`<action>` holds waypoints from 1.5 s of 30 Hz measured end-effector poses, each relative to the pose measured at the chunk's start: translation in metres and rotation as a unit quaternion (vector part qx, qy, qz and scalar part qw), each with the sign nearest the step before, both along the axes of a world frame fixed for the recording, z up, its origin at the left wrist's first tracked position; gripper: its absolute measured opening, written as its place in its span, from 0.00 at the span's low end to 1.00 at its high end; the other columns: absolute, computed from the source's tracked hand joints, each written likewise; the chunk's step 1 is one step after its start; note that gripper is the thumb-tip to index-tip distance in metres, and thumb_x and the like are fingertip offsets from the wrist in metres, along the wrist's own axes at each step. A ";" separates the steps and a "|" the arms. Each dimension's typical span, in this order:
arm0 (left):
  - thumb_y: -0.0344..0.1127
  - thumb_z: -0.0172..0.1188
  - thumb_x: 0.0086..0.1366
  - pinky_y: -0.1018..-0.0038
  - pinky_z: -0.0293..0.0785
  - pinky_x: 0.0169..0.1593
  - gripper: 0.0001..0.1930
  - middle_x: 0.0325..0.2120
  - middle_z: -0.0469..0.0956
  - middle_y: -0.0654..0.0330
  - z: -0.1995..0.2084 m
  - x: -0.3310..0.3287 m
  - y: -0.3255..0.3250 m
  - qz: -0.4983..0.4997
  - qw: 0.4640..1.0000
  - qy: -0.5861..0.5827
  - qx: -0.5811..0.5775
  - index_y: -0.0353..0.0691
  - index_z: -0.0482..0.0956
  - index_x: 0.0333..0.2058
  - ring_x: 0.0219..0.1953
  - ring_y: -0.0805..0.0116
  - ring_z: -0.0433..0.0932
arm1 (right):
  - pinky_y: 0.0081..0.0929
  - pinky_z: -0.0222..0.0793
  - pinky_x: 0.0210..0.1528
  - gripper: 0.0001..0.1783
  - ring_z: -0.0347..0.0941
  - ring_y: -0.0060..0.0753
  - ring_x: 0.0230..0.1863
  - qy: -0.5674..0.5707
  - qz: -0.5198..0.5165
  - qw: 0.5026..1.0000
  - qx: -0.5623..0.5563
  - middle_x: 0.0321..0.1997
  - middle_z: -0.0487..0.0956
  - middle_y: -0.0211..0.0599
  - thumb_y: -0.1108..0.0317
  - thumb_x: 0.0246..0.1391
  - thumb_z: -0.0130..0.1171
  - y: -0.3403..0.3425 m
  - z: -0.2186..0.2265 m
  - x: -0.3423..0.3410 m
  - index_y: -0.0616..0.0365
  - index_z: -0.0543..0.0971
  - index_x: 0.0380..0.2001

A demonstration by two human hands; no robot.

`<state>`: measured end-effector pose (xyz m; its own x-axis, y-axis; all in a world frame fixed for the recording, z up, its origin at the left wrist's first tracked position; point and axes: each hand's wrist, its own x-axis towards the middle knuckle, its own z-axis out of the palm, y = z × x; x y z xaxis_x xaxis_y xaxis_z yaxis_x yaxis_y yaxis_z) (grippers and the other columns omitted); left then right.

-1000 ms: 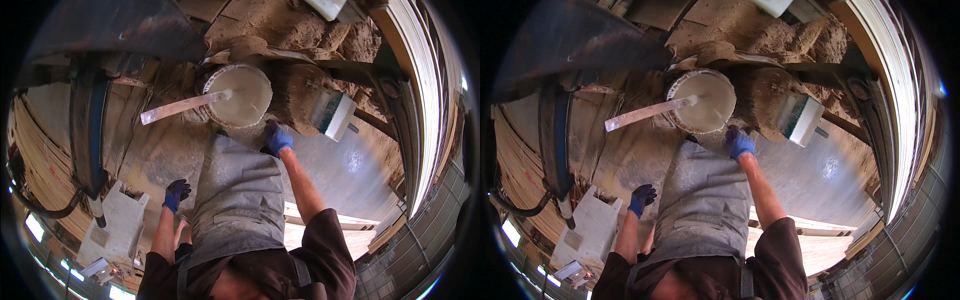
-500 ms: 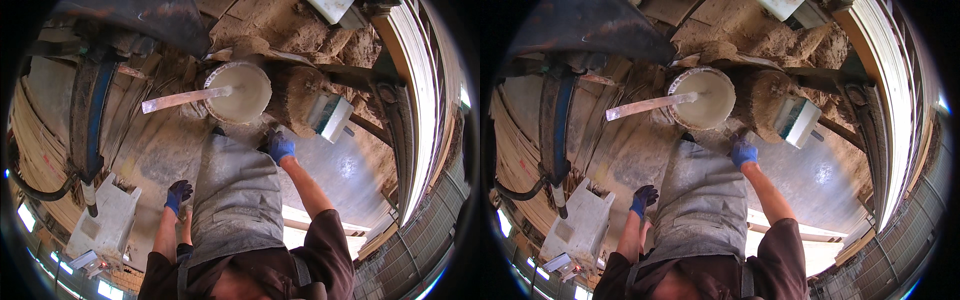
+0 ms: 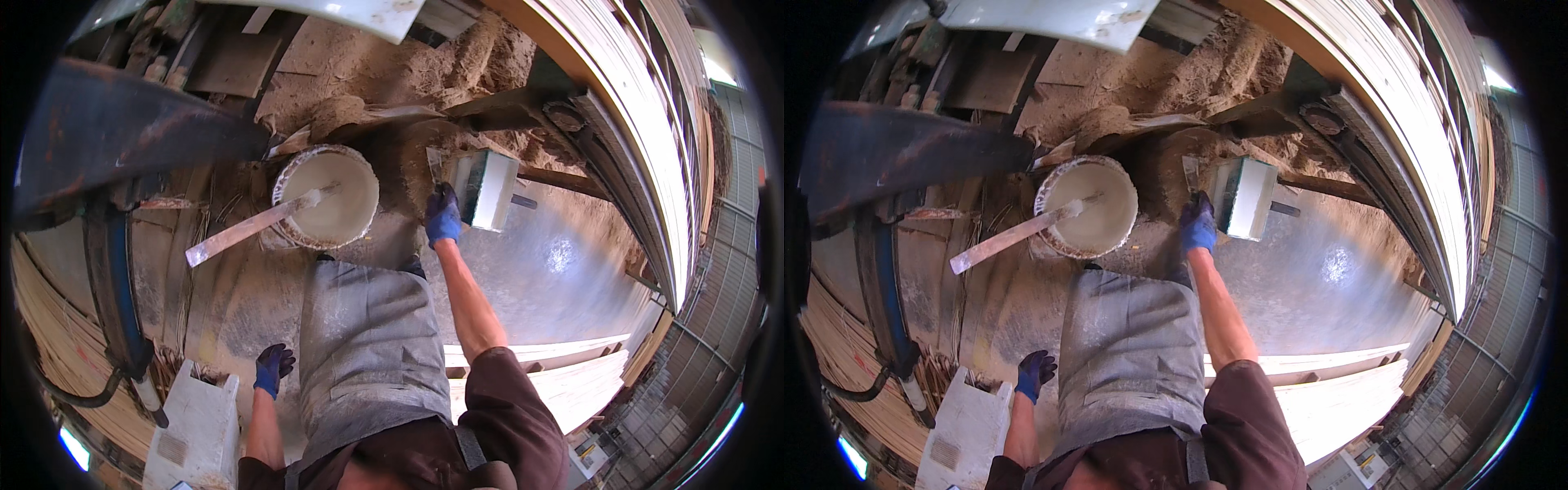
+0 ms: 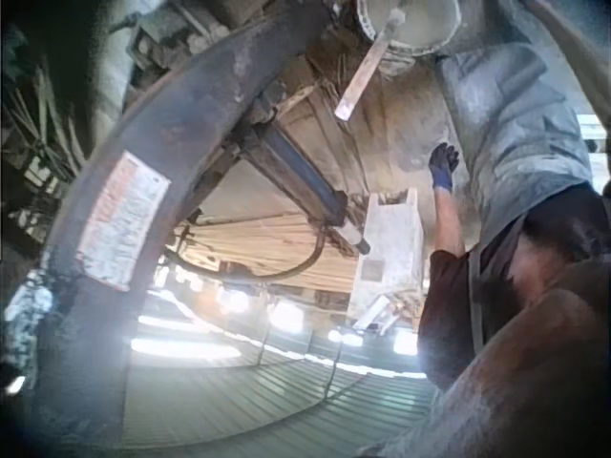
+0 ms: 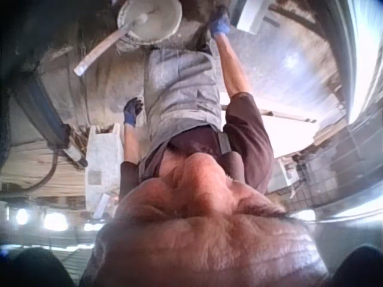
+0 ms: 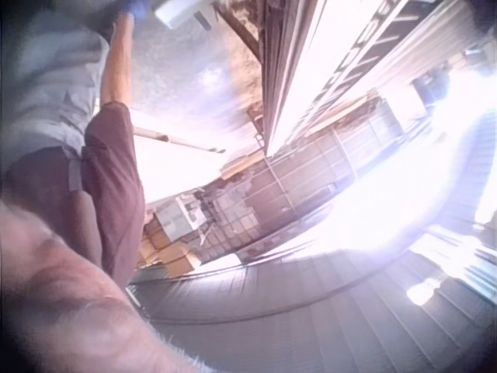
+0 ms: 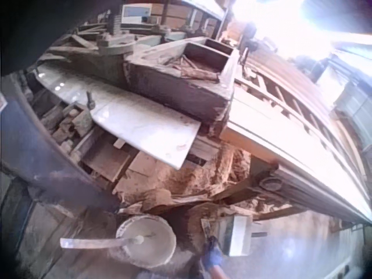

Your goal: The person stirs a white liquid in a bucket and then uses a roller to apply the substance to a large wooden panel. They then lift the panel and place it onto a stack of other panels on the floor.

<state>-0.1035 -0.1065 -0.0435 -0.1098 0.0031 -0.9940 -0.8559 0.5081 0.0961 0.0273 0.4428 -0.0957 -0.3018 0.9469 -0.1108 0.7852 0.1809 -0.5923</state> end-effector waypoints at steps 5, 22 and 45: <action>0.47 0.55 0.63 0.68 0.76 0.34 0.18 0.40 0.80 0.56 -0.002 -0.023 0.009 0.001 1.000 0.004 -0.030 0.48 0.73 0.49 0.35 0.63 0.81 | 0.41 0.67 0.55 0.27 0.70 0.57 0.53 -0.263 0.086 0.951 -0.135 0.53 0.74 0.57 0.57 0.56 0.53 -0.022 0.027 0.022 0.58 0.70 0.56; 0.41 0.57 0.61 0.63 0.75 0.29 0.13 0.32 0.82 0.58 0.025 0.238 0.090 0.197 0.971 -0.117 -0.069 0.47 0.77 0.43 0.29 0.59 0.80 | 0.44 0.72 0.43 0.16 0.76 0.55 0.40 -0.155 0.474 0.865 -0.055 0.40 0.80 0.48 0.59 0.51 0.56 0.233 0.047 0.162 0.51 0.77 0.43; 0.45 0.54 0.63 0.57 0.75 0.36 0.16 0.41 0.79 0.53 0.009 0.412 0.313 0.229 0.968 0.041 0.091 0.47 0.73 0.47 0.34 0.53 0.79 | 0.49 0.70 0.36 0.16 0.75 0.60 0.36 0.066 0.533 0.843 -0.027 0.33 0.79 0.54 0.60 0.51 0.59 0.289 0.368 0.225 0.55 0.73 0.42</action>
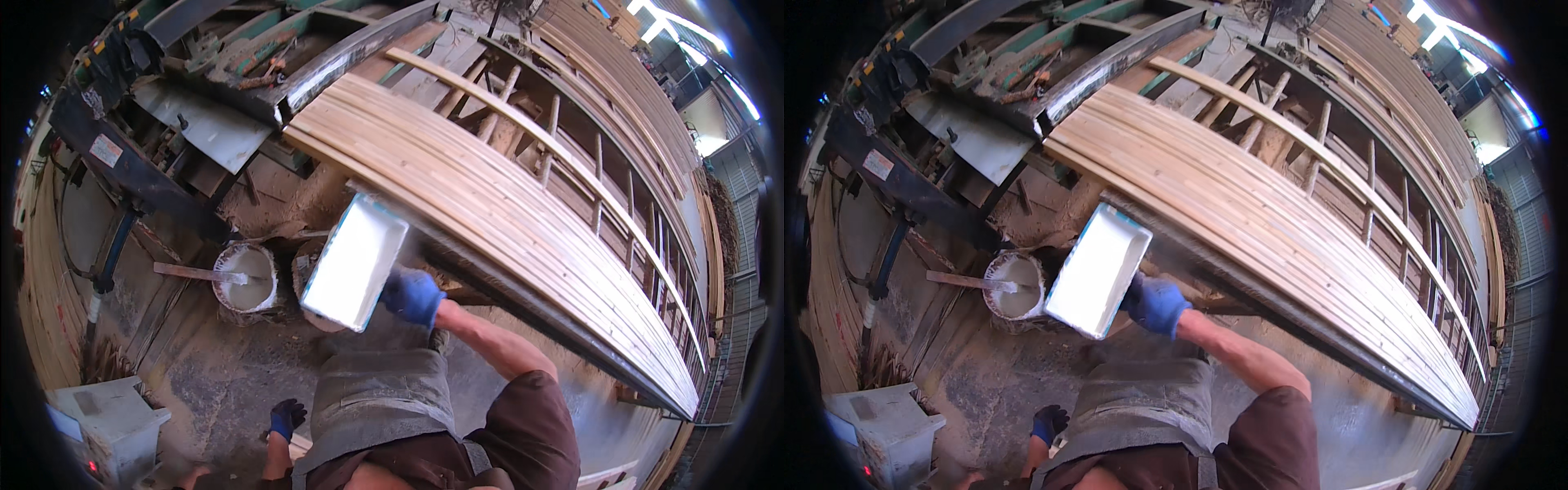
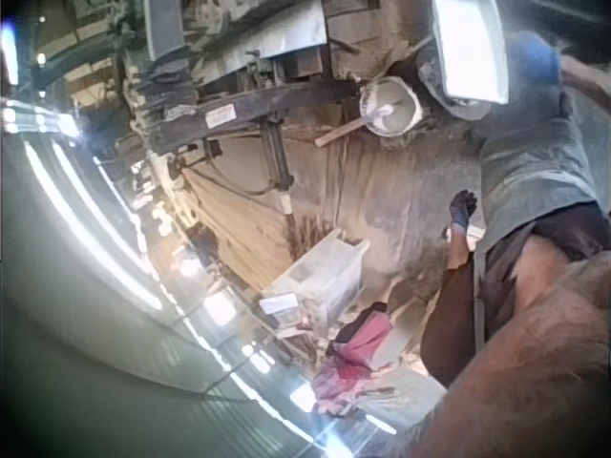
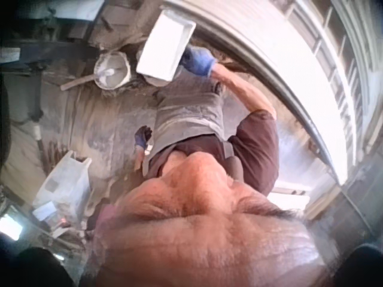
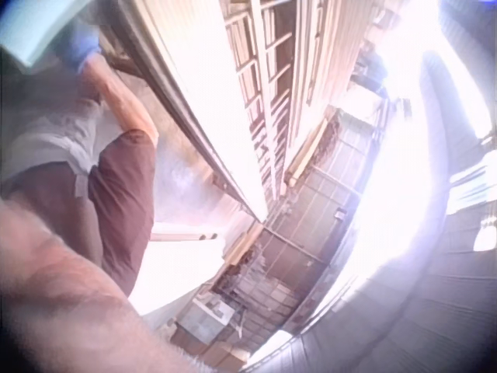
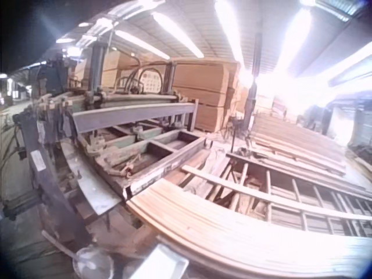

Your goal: The person stirs a white liquid in a bucket and then uses a roller to apply the substance to a large wooden panel. They then lift the panel and place it onto a stack of other panels on the floor.

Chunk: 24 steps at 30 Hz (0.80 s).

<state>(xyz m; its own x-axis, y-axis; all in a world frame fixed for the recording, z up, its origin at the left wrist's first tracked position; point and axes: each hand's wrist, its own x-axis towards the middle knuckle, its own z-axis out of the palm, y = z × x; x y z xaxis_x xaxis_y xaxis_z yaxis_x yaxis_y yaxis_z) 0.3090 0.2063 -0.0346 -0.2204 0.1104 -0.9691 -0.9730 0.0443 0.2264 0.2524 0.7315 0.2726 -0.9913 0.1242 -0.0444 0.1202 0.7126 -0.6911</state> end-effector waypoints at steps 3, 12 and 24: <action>0.45 0.53 0.64 0.57 0.75 0.35 0.15 0.39 0.80 0.55 -0.026 -0.006 0.044 0.042 0.989 -0.003 0.144 0.48 0.73 0.47 0.33 0.52 0.79 | 0.47 0.71 0.35 0.16 0.75 0.59 0.33 0.052 0.018 0.997 0.050 0.31 0.79 0.53 0.58 0.52 0.59 0.075 0.062 0.038 0.57 0.75 0.39; 0.41 0.56 0.63 0.67 0.78 0.33 0.12 0.34 0.81 0.59 0.037 0.046 0.245 -0.084 0.982 0.167 0.029 0.47 0.75 0.44 0.32 0.65 0.81 | 0.38 0.72 0.28 0.13 0.78 0.44 0.24 -0.086 -0.230 0.969 0.037 0.24 0.80 0.46 0.59 0.54 0.56 0.327 0.078 0.221 0.58 0.77 0.34; 0.49 0.52 0.66 0.60 0.74 0.48 0.23 0.43 0.78 0.57 0.136 -0.165 0.385 0.073 0.934 0.305 0.170 0.42 0.70 0.54 0.45 0.59 0.77 | 0.46 0.72 0.43 0.15 0.75 0.58 0.42 -0.118 -0.082 0.979 0.142 0.38 0.80 0.53 0.59 0.53 0.54 0.380 0.050 0.064 0.55 0.78 0.41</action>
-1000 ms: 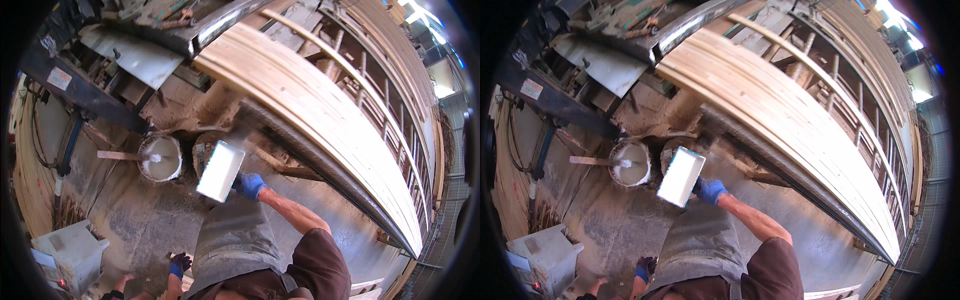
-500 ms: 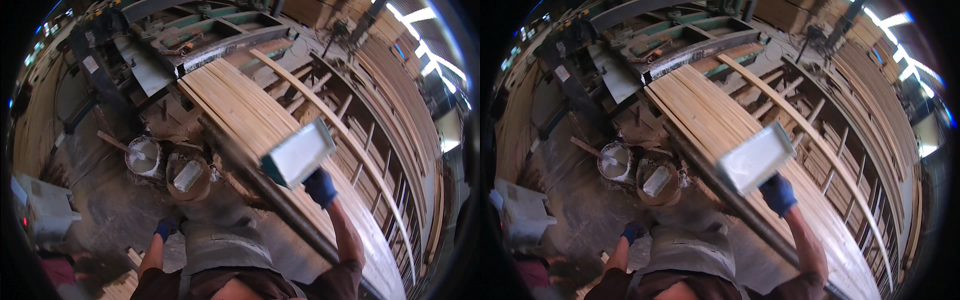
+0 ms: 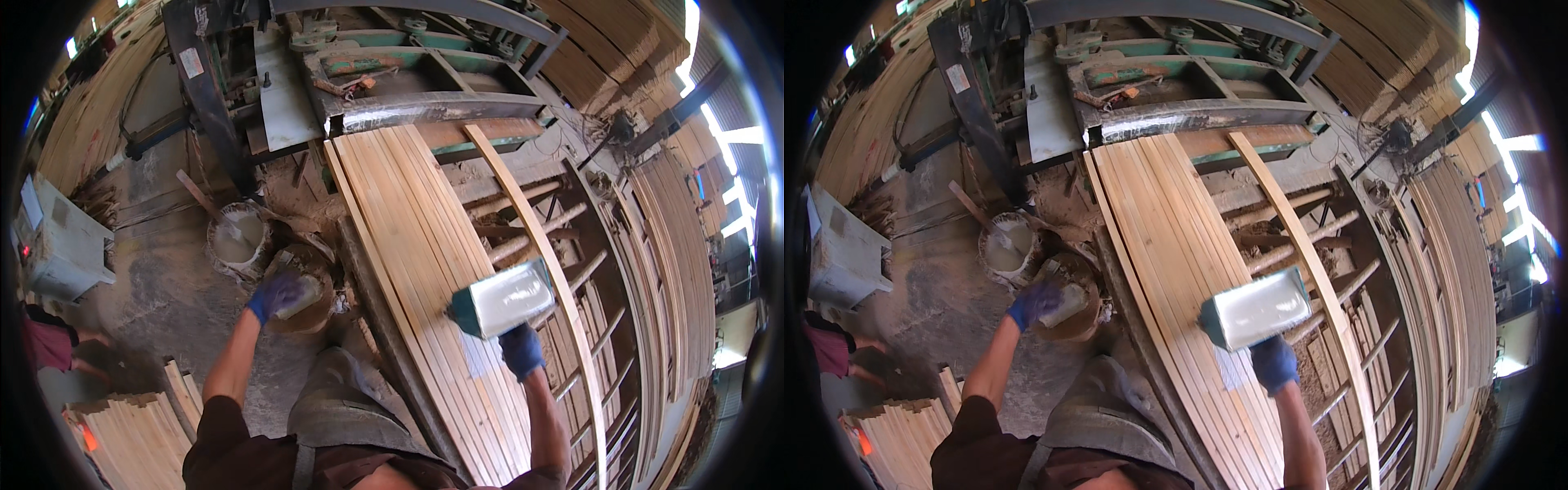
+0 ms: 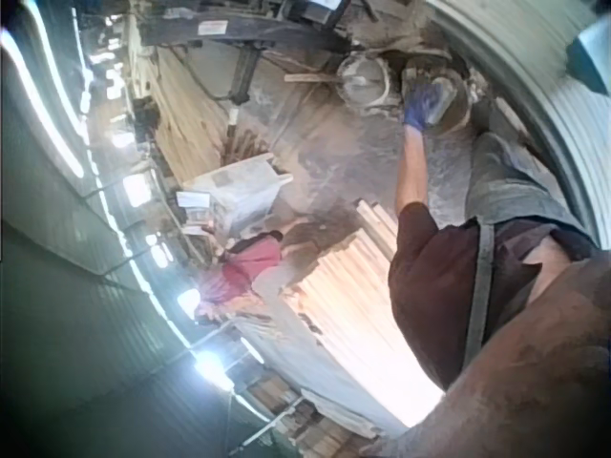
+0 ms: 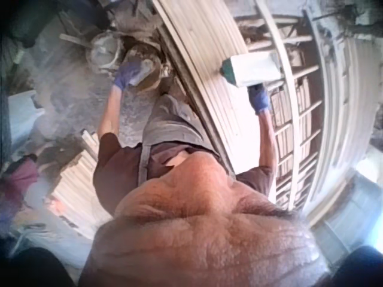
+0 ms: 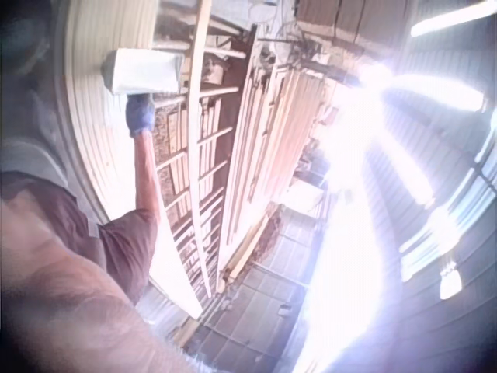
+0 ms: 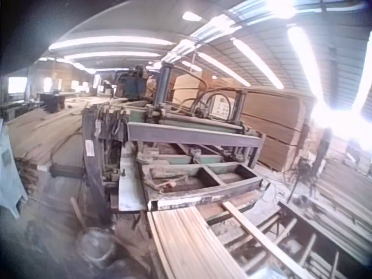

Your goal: The person stirs a white liquid in a bucket and then uses a roller to apply the substance to a large wooden panel. They then lift the panel and place it onto a stack of other panels on the floor.

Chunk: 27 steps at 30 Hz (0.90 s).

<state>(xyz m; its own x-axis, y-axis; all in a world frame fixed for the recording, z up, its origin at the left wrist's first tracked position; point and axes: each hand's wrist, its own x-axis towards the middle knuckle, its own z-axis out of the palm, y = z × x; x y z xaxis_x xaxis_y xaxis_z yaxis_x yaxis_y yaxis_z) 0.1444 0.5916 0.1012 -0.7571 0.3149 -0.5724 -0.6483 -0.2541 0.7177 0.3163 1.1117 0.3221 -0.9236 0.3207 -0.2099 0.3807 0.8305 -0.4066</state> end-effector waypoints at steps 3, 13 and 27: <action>0.51 0.52 0.66 0.61 0.72 0.53 0.25 0.46 0.78 0.56 0.026 -0.092 0.044 0.027 0.988 -0.008 0.155 0.41 0.70 0.55 0.48 0.59 0.76 | 0.49 0.71 0.43 0.15 0.74 0.60 0.43 0.001 0.021 1.000 0.023 0.38 0.79 0.54 0.59 0.54 0.53 -0.029 -0.001 -0.117 0.55 0.77 0.41; 0.42 0.45 0.71 0.64 0.74 0.53 0.19 0.49 0.76 0.56 -0.062 -0.254 0.159 -0.119 0.898 0.422 0.035 0.38 0.69 0.54 0.48 0.63 0.77 | 0.45 0.73 0.34 0.18 0.77 0.56 0.32 0.083 0.101 0.990 -0.051 0.28 0.78 0.55 0.57 0.58 0.47 -0.091 -0.018 -0.450 0.61 0.76 0.37; 0.44 0.45 0.71 0.65 0.76 0.51 0.20 0.48 0.76 0.57 -0.045 -0.267 0.199 -0.014 0.926 -0.018 0.376 0.38 0.69 0.54 0.47 0.64 0.77 | 0.43 0.74 0.32 0.10 0.77 0.52 0.29 -0.013 0.156 0.988 0.012 0.27 0.78 0.52 0.68 0.53 0.48 -0.071 -0.010 -0.384 0.59 0.77 0.35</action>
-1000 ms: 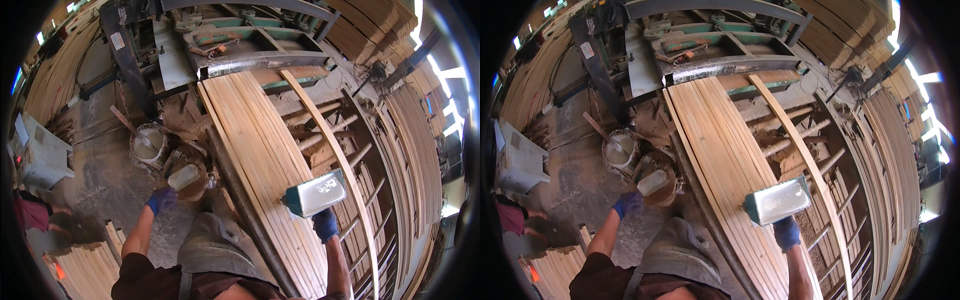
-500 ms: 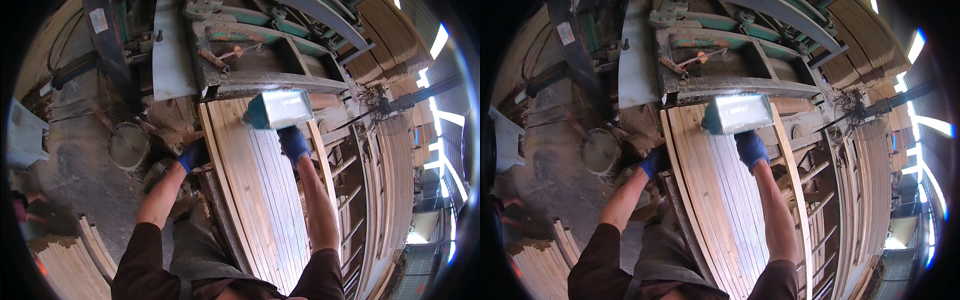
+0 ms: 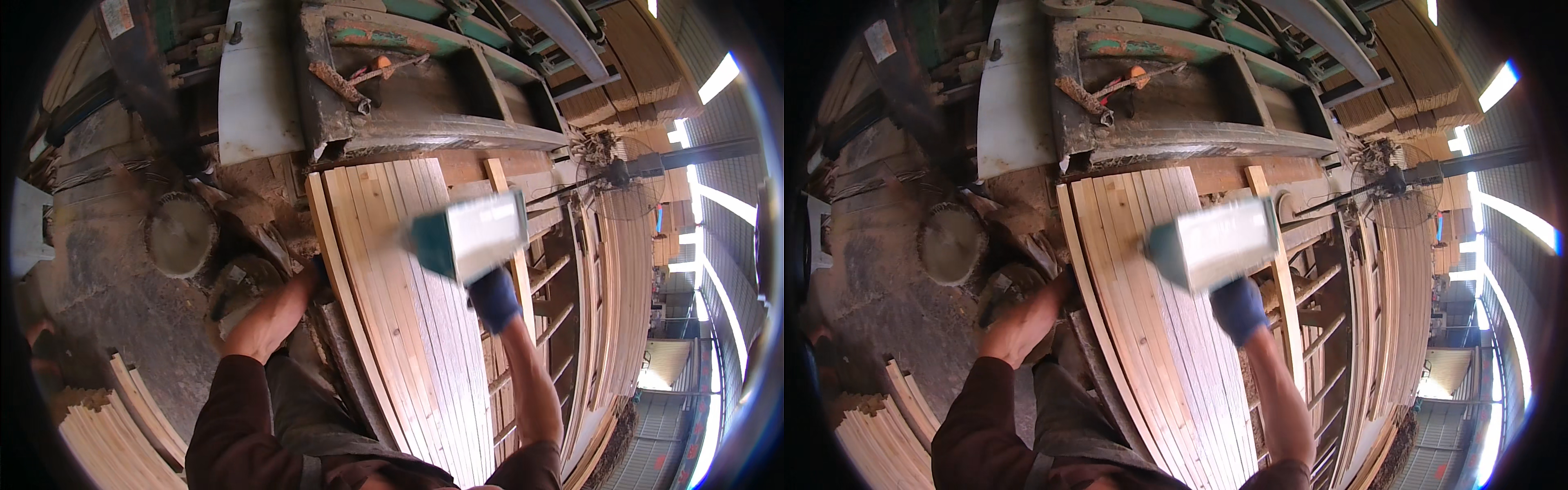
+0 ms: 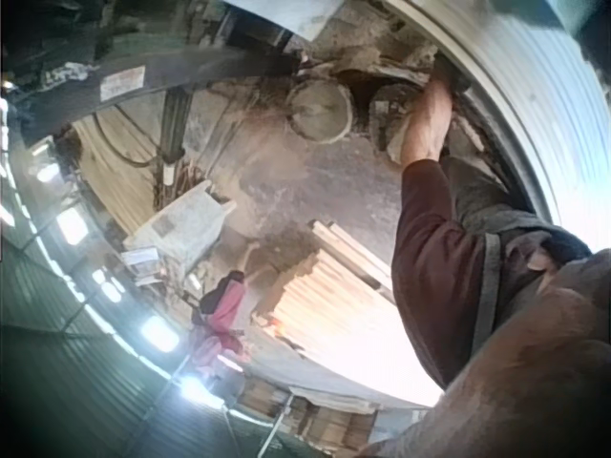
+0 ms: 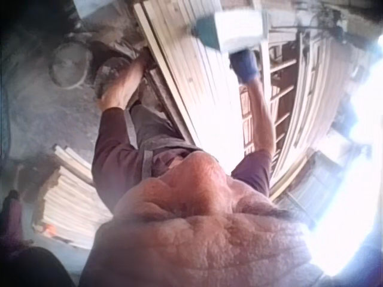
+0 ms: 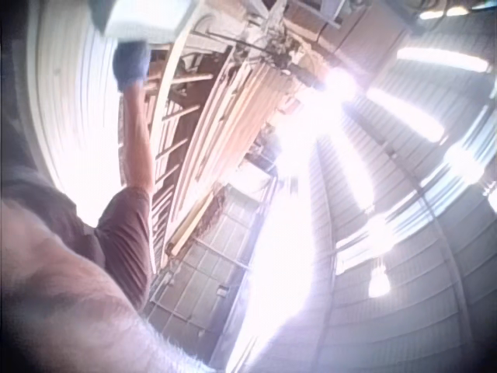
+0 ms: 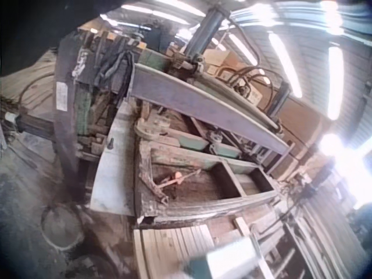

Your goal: The person stirs a white liquid in a bucket and then uses a roller to apply the substance to a large wooden panel. They then lift the panel and place it onto a stack of other panels on the floor.

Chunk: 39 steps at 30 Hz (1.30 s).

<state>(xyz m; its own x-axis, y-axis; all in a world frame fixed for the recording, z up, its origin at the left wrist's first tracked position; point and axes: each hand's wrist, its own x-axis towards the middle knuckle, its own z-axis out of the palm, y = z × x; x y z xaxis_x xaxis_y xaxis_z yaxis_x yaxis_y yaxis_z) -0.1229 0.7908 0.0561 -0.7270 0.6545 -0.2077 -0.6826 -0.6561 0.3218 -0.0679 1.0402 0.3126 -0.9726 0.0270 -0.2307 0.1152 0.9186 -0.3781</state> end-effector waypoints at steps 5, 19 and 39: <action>0.44 0.45 0.71 0.66 0.76 0.50 0.20 0.48 0.76 0.57 0.005 -0.004 0.004 0.002 1.000 -0.004 0.001 0.38 0.68 0.54 0.46 0.64 0.77 | 0.47 0.74 0.38 0.11 0.77 0.58 0.36 0.009 0.000 1.000 0.029 0.32 0.79 0.55 0.71 0.51 0.49 -0.017 0.028 0.046 0.58 0.78 0.36; 0.46 0.46 0.71 0.67 0.78 0.47 0.21 0.47 0.76 0.57 0.017 0.007 -0.002 0.031 0.999 -0.017 0.013 0.38 0.68 0.54 0.45 0.65 0.77 | 0.45 0.73 0.33 0.12 0.77 0.55 0.33 0.035 -0.025 0.999 -0.007 0.30 0.78 0.55 0.64 0.56 0.47 -0.040 -0.018 -0.081 0.60 0.76 0.33; 0.52 0.50 0.66 0.69 0.74 0.48 0.25 0.45 0.75 0.57 0.040 0.021 -0.017 0.063 0.998 0.005 0.021 0.38 0.70 0.53 0.44 0.66 0.75 | 0.44 0.72 0.30 0.09 0.76 0.52 0.27 0.083 0.114 0.990 0.004 0.24 0.77 0.55 0.66 0.54 0.49 -0.091 -0.011 -0.055 0.60 0.75 0.33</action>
